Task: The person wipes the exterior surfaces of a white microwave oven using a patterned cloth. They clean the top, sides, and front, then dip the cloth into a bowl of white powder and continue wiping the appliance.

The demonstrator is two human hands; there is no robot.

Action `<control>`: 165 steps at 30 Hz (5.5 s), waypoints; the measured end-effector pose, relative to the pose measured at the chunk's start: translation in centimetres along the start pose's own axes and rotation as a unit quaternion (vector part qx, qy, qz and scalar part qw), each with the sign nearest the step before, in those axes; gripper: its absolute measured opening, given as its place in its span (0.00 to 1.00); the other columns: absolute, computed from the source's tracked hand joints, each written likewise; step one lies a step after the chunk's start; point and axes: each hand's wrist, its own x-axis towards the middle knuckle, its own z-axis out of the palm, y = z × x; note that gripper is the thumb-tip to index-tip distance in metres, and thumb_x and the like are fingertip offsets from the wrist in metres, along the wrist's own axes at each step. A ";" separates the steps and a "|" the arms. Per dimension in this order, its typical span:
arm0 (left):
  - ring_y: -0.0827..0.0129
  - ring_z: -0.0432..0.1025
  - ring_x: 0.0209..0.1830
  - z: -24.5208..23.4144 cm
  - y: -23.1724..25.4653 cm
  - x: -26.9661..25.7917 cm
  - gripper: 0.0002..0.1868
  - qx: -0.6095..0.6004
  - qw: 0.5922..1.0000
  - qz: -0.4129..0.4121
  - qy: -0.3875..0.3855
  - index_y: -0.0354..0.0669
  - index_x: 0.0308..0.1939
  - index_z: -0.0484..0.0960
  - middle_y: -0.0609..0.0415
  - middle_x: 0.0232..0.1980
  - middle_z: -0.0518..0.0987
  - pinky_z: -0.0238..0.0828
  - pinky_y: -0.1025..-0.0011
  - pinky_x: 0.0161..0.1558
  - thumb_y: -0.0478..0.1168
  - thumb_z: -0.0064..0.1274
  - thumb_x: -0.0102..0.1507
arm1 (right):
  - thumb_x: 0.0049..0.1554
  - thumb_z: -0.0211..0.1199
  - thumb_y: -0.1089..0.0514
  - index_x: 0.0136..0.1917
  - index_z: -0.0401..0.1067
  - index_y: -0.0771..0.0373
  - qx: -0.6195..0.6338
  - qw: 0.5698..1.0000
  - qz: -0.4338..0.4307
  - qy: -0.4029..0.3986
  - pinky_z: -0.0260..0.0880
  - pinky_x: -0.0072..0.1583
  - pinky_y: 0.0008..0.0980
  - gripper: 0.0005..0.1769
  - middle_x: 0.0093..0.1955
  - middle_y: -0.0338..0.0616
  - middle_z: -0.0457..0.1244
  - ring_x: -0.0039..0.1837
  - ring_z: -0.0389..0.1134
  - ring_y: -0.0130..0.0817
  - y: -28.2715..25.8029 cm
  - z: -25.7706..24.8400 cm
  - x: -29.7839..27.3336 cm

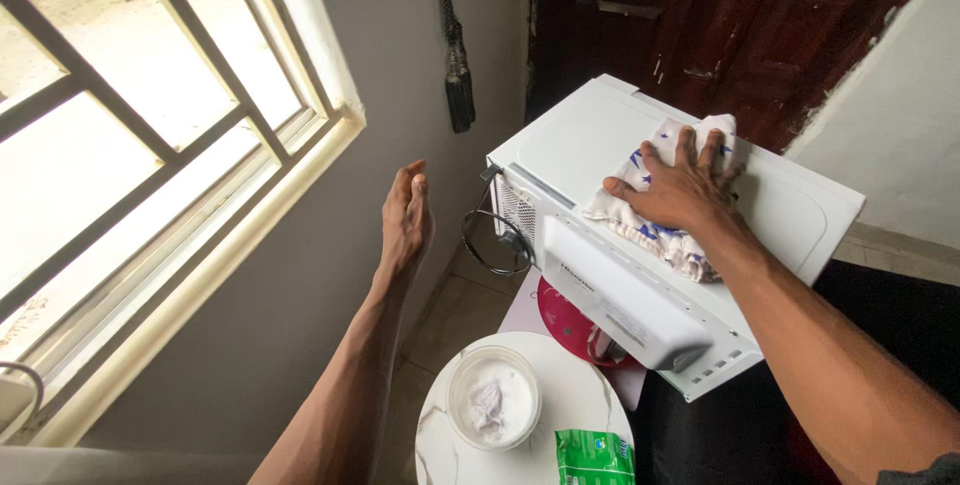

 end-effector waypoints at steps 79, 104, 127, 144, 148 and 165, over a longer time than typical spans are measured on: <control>0.62 0.72 0.51 -1.8 1.0 -7.4 0.17 -0.267 0.855 -0.246 -0.371 0.34 0.50 0.73 0.43 0.50 0.77 0.67 0.65 0.51 0.36 0.34 0.61 | 0.58 0.56 0.57 0.63 0.66 0.65 0.696 0.708 -0.107 0.048 0.65 0.48 0.23 0.21 0.45 0.42 0.64 0.45 0.63 0.23 -8.1 6.2 -19.9; 0.59 0.72 0.40 0.2 7.5 -14.6 0.35 -0.237 0.888 -0.308 -0.245 0.31 0.56 0.71 0.39 0.46 0.76 0.72 0.62 0.41 0.58 0.49 0.58 | 0.44 0.66 0.60 0.78 0.29 0.58 0.561 0.712 -0.415 -0.081 0.58 0.69 0.43 0.60 0.77 0.53 0.39 0.77 0.43 0.46 -5.4 6.4 -18.4; 0.54 0.67 0.59 -5.8 6.8 -16.4 0.29 -0.324 0.841 -0.390 -0.186 0.36 0.64 0.58 0.42 0.61 0.68 0.59 0.46 0.62 0.52 0.34 0.65 | 0.57 0.53 0.44 0.63 0.62 0.68 0.637 0.733 -0.198 -0.136 0.63 0.58 0.31 0.29 0.55 0.44 0.64 0.56 0.62 0.27 -4.5 7.3 -18.1; 0.68 0.73 0.31 -5.6 0.6 -14.0 0.16 -0.342 0.878 -0.228 -0.246 0.27 0.44 0.74 0.48 0.35 0.78 0.73 0.72 0.31 0.32 0.55 0.54 | 0.31 0.77 0.44 0.64 0.57 0.68 0.458 0.868 -0.187 -0.031 0.63 0.62 0.36 0.54 0.56 0.50 0.63 0.60 0.64 0.37 -12.1 6.8 -19.2; 0.69 0.74 0.33 -6.9 1.5 -13.5 0.14 -0.358 0.872 -0.207 -0.261 0.29 0.45 0.73 0.49 0.37 0.78 0.74 0.72 0.35 0.29 0.53 0.55 | 0.28 0.81 0.46 0.65 0.45 0.75 0.406 0.906 -0.115 0.016 0.59 0.61 0.44 0.65 0.58 0.61 0.55 0.62 0.57 0.49 -12.8 8.4 -18.9; 0.71 0.74 0.28 -12.3 -2.7 -9.2 0.07 -0.273 0.878 -0.334 -0.208 0.32 0.39 0.79 0.51 0.34 0.80 0.76 0.72 0.30 0.34 0.50 0.60 | 0.55 0.51 0.60 0.50 0.65 0.73 0.768 0.619 -0.003 -0.164 0.73 0.49 0.46 0.14 0.45 0.53 0.66 0.44 0.70 0.41 -7.7 11.0 -17.0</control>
